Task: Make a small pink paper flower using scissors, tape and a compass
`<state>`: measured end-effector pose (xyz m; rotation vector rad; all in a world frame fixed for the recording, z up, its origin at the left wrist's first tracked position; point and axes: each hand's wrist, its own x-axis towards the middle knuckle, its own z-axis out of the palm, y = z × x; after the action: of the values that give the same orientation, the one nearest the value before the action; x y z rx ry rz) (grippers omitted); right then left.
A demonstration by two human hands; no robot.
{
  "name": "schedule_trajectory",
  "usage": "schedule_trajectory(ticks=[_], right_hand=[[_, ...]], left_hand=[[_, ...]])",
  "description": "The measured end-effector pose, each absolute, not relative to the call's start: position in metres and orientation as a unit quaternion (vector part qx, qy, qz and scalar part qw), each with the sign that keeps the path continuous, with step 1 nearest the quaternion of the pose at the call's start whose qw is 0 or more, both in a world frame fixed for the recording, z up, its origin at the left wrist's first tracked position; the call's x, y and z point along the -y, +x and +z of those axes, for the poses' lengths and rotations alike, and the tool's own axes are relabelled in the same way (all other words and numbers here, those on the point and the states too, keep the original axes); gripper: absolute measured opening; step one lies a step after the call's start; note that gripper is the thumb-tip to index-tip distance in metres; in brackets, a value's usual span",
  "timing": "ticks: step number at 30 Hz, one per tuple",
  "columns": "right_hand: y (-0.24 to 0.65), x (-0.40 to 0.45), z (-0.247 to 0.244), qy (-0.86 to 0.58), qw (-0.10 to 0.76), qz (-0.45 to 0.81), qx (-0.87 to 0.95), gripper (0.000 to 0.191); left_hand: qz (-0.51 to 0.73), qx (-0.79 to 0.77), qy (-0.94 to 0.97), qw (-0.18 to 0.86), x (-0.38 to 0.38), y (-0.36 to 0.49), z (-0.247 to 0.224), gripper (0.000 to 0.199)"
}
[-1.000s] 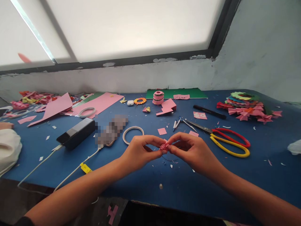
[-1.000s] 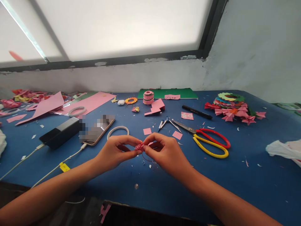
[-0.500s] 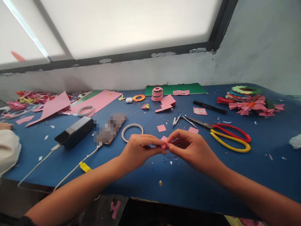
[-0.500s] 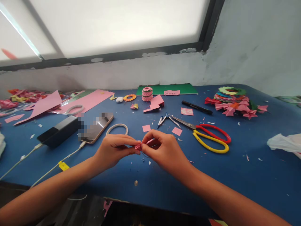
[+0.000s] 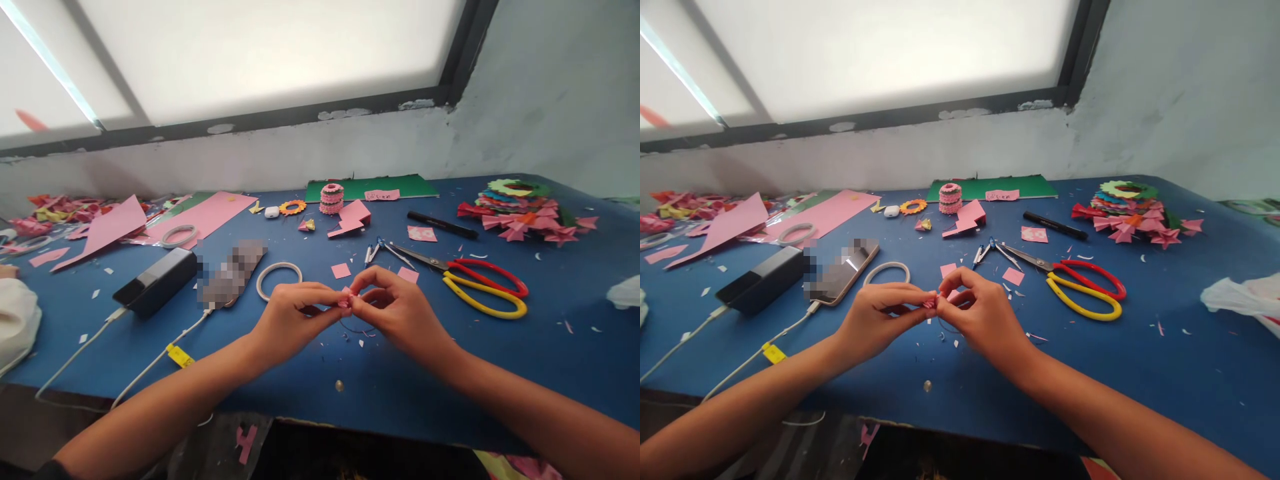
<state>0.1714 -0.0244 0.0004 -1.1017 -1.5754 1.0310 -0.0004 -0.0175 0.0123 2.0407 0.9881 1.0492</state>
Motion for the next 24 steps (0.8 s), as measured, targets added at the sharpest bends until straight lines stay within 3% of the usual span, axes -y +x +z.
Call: schedule_trajectory(ticks=[4,6,24], right_hand=[[0.1732,0.0268,0.0027,-0.428,0.488,0.401,0.647,0.008],[0.1738,0.0283,0.0036,-0.417,0.488,0.389,0.661,0.007],[0.173,0.0279,-0.0056,-0.364,0.515,0.23,0.741,0.008]], left_hand=[[0.411,-0.387,0.696,0.444,0.02,-0.0006,0.0161,0.015],[0.404,-0.387,0.69,0.46,0.0208,-0.001,0.0175,0.015],[0.469,-0.326,0.764,0.302,0.0262,0.0035,0.0109,0.014]])
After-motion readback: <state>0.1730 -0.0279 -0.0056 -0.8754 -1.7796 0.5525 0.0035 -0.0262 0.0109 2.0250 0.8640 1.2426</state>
